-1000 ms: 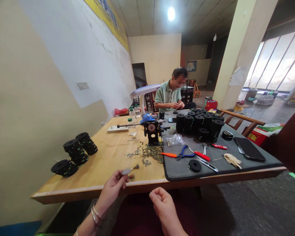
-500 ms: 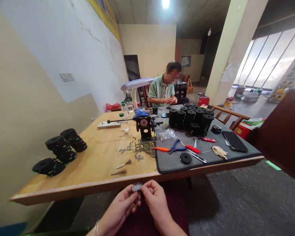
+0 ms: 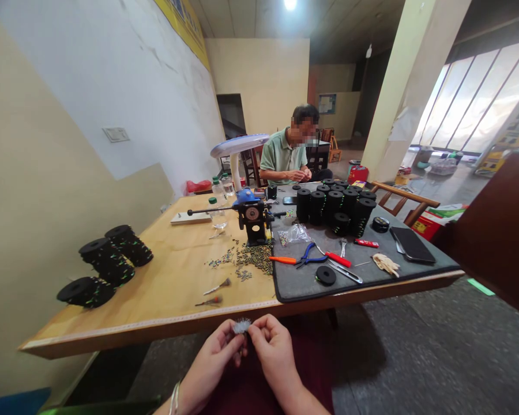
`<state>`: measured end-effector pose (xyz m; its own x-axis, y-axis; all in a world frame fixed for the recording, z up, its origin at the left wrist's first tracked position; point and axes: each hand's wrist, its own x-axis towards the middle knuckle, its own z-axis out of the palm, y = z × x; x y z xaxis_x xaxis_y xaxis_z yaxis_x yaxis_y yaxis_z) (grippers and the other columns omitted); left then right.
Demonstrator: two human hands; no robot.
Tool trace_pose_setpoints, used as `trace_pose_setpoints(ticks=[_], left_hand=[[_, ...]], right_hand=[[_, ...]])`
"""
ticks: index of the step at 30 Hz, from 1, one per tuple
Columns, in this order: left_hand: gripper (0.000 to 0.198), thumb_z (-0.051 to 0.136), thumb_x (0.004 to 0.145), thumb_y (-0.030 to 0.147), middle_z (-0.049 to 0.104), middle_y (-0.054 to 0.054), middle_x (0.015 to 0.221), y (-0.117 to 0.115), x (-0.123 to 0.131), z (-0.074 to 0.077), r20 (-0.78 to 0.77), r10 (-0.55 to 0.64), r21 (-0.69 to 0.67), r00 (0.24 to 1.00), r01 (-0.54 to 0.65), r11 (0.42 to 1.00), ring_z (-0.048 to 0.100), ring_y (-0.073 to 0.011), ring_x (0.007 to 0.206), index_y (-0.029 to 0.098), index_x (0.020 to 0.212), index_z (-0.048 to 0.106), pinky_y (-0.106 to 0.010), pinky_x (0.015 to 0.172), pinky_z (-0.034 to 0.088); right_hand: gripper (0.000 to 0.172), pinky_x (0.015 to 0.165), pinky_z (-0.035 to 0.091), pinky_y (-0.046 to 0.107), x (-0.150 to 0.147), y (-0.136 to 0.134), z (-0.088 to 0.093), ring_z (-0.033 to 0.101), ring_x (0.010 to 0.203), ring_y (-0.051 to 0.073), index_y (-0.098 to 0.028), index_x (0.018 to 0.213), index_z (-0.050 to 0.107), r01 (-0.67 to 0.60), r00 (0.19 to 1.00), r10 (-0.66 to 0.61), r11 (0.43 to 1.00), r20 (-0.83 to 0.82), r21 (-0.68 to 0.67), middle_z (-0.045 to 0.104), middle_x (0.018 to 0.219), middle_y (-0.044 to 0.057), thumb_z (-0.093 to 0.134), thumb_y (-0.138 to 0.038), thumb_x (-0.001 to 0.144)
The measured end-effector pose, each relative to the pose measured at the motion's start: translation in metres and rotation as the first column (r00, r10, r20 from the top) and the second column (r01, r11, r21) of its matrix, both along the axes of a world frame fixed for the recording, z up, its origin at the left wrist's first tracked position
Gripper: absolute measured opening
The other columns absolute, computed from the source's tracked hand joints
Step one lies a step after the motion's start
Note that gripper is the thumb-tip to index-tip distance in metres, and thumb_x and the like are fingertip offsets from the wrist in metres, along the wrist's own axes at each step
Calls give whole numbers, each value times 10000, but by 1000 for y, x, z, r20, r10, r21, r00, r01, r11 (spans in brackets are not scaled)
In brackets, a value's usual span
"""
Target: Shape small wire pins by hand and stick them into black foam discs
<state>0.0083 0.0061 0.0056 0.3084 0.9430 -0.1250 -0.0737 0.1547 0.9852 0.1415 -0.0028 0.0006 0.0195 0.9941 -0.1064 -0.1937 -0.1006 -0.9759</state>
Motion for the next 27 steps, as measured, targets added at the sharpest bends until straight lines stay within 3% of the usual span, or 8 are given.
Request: trace_pose_setpoints(ticks=[4,9,13,18,23,27], left_hand=[[312,627,753,430,516,6,658,0,0,-1,-32,3,42,999,-2,999,475,-100,560,146,778,500,-220,504,398],[297,637,753,404,502,17,658,-2,1,-3,-24,16,56,1000,-14,998,454,-90,553,153,757,478,-219,509,390],[303,694,709,357,523,6,705,-4,1,2,50,7,-43,999,-5,999,475,-95,606,143,797,500,-209,524,387],[311,711,699,330,524,13,653,-4,1,5,156,10,-234,988,27,972,443,-61,561,113,842,542,-181,512,331],[316,732,669,329,511,25,598,0,2,1,187,76,-297,979,-18,955,436,-56,535,115,798,538,-175,500,317],[336,748,646,328,507,31,600,1,2,-2,203,122,-360,971,-42,932,448,-58,539,121,789,524,-172,499,326]], right_hand=[[469,469,330,155,-1,-1,2,451,477,55,-119,717,490,-10,1000,9,1000,27,23,505,556,-21,616,-570,693],[393,463,302,153,0,2,-9,398,477,42,-121,726,479,3,995,-8,999,100,49,455,553,-38,582,-501,746],[387,443,248,147,1,4,-14,318,463,24,-121,719,469,4,996,-6,1000,88,26,405,541,-55,594,-487,734],[421,437,243,141,0,3,-13,325,460,19,-121,712,457,-27,999,27,1000,42,-11,418,540,-53,611,-513,704],[475,373,139,139,1,2,-13,223,370,3,-153,715,417,-70,997,66,991,-32,-114,306,432,-107,621,-578,653],[504,353,129,139,2,-2,-11,223,342,2,-164,685,395,-96,995,90,985,-50,-145,305,400,-113,622,-611,625]])
